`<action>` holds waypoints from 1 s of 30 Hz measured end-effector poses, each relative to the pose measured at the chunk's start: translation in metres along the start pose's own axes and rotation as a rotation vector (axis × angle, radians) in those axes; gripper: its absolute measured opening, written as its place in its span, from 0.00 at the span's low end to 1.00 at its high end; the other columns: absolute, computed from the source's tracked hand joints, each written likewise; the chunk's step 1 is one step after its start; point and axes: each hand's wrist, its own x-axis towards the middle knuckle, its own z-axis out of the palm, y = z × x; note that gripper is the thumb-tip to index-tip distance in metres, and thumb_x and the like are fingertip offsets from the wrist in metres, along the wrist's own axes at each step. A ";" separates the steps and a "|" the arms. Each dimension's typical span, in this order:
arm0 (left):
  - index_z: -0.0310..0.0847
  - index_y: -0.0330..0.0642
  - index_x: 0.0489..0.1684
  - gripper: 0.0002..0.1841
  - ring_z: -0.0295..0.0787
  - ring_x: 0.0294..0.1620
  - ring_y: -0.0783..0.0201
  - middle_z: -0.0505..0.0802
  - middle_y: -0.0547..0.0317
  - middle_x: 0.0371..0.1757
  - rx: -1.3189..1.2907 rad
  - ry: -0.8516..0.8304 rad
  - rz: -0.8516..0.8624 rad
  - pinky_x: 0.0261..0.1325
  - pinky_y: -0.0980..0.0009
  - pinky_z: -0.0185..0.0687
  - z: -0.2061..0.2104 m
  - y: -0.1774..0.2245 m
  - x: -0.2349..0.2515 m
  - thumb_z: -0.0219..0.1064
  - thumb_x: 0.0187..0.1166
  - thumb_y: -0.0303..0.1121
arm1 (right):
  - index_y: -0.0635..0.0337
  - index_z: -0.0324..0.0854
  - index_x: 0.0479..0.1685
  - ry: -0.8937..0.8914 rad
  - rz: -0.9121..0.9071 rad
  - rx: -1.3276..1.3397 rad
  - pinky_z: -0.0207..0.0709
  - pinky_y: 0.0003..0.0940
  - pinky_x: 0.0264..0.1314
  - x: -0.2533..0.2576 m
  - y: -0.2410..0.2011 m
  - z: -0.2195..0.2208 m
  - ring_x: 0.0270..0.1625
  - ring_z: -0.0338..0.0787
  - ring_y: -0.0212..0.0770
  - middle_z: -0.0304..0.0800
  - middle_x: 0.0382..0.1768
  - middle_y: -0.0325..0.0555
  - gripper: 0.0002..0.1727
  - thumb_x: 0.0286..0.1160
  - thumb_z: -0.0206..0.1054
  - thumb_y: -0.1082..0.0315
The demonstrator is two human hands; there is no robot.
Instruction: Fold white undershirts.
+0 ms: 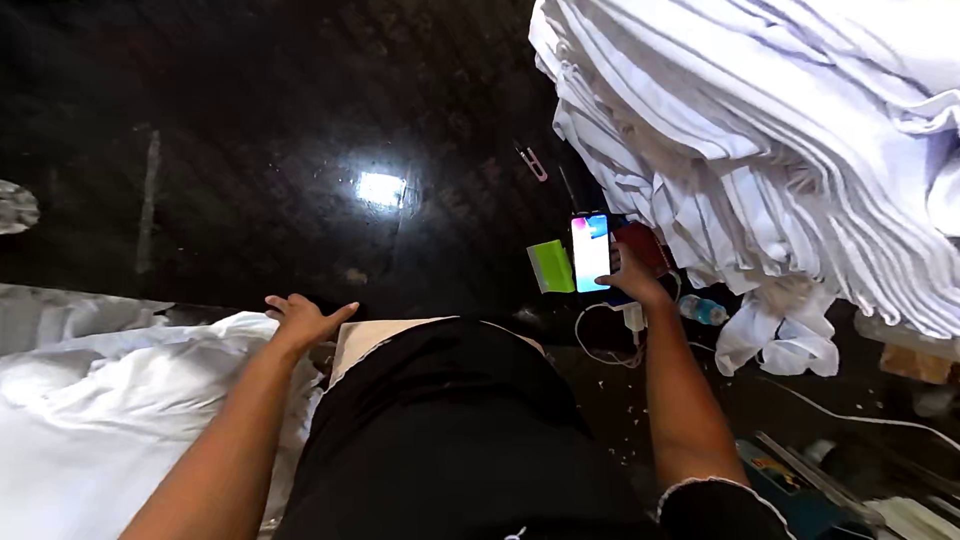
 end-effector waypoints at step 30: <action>0.31 0.07 0.82 0.71 0.40 0.89 0.16 0.31 0.09 0.87 0.064 -0.044 -0.124 0.83 0.34 0.57 0.005 0.019 0.002 0.75 0.67 0.66 | 0.74 0.73 0.70 0.159 0.008 -0.021 0.78 0.59 0.63 0.007 0.002 0.007 0.54 0.87 0.62 0.85 0.54 0.71 0.26 0.82 0.70 0.63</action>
